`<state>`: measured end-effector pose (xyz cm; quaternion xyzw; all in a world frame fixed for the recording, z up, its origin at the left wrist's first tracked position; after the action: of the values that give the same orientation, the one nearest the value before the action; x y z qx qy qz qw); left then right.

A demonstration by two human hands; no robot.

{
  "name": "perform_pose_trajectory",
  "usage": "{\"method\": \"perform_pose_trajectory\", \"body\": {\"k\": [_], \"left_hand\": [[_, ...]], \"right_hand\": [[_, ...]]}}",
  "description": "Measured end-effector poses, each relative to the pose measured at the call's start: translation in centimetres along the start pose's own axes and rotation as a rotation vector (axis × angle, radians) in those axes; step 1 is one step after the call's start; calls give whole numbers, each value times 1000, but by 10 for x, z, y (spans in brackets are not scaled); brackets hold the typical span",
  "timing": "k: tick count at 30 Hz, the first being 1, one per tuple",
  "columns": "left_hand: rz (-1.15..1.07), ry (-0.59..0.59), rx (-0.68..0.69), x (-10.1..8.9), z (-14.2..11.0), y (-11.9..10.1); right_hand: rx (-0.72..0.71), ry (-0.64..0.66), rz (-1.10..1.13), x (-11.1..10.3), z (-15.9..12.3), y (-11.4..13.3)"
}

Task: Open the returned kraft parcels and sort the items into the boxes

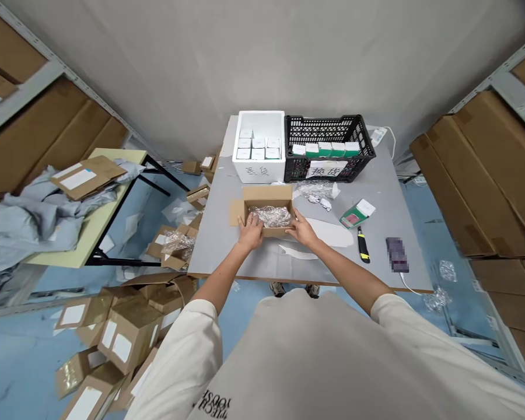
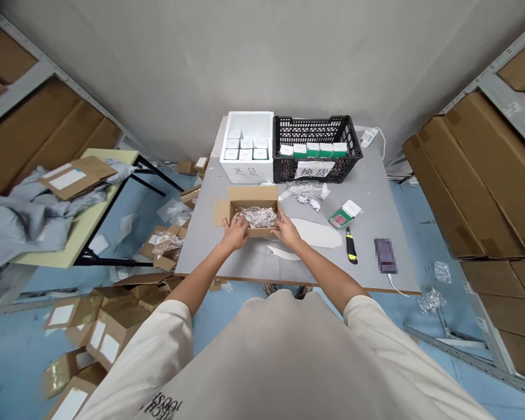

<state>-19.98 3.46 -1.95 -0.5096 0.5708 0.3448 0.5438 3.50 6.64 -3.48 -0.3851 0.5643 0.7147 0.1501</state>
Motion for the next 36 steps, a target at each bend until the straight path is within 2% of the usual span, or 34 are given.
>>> {"method": "perform_pose_trajectory", "body": {"k": [4, 7, 10, 13, 16, 20, 25, 30, 33, 36], "left_hand": [[-13, -8, -97, -4, -10, 35], [-29, 24, -128, -1, -19, 51], [-65, 39, -125, 4, -25, 54], [-105, -8, -80, 5, -23, 45], [-151, -74, -24, 0, -13, 24], [-194, -139, 82, -10, 8, -21], [-195, -131, 205, -17, 37, -96], [-174, -69, 287, -11, 65, -174], [-171, -58, 324, -6, 79, -215], [-181, -54, 333, -2, 92, -250]], "right_hand": [[-17, 7, 20, 44, 26, 22], [-2, 32, -9, 70, 34, 31], [18, 40, -64, 80, 35, 36], [-32, 36, -115, 71, 31, 39], [-60, 4, -171, 45, 22, 33], [2, -72, -253, -8, 1, 2], [82, -143, -347, -87, -33, -47], [203, -245, -424, -163, -64, -102], [303, -299, -432, -199, -76, -138], [379, -306, -413, -222, -81, -171]]}}
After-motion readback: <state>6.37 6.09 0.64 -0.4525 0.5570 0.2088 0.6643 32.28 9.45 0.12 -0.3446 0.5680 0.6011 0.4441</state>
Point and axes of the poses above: each hand's wrist, its own z-axis towards the middle knuckle, its own x-axis out of the palm, y = z × x, the point moved 5 cm from there along z, towards the middle knuckle, and after that the axes turned 2 degrees about x, right-handed, at the moved point
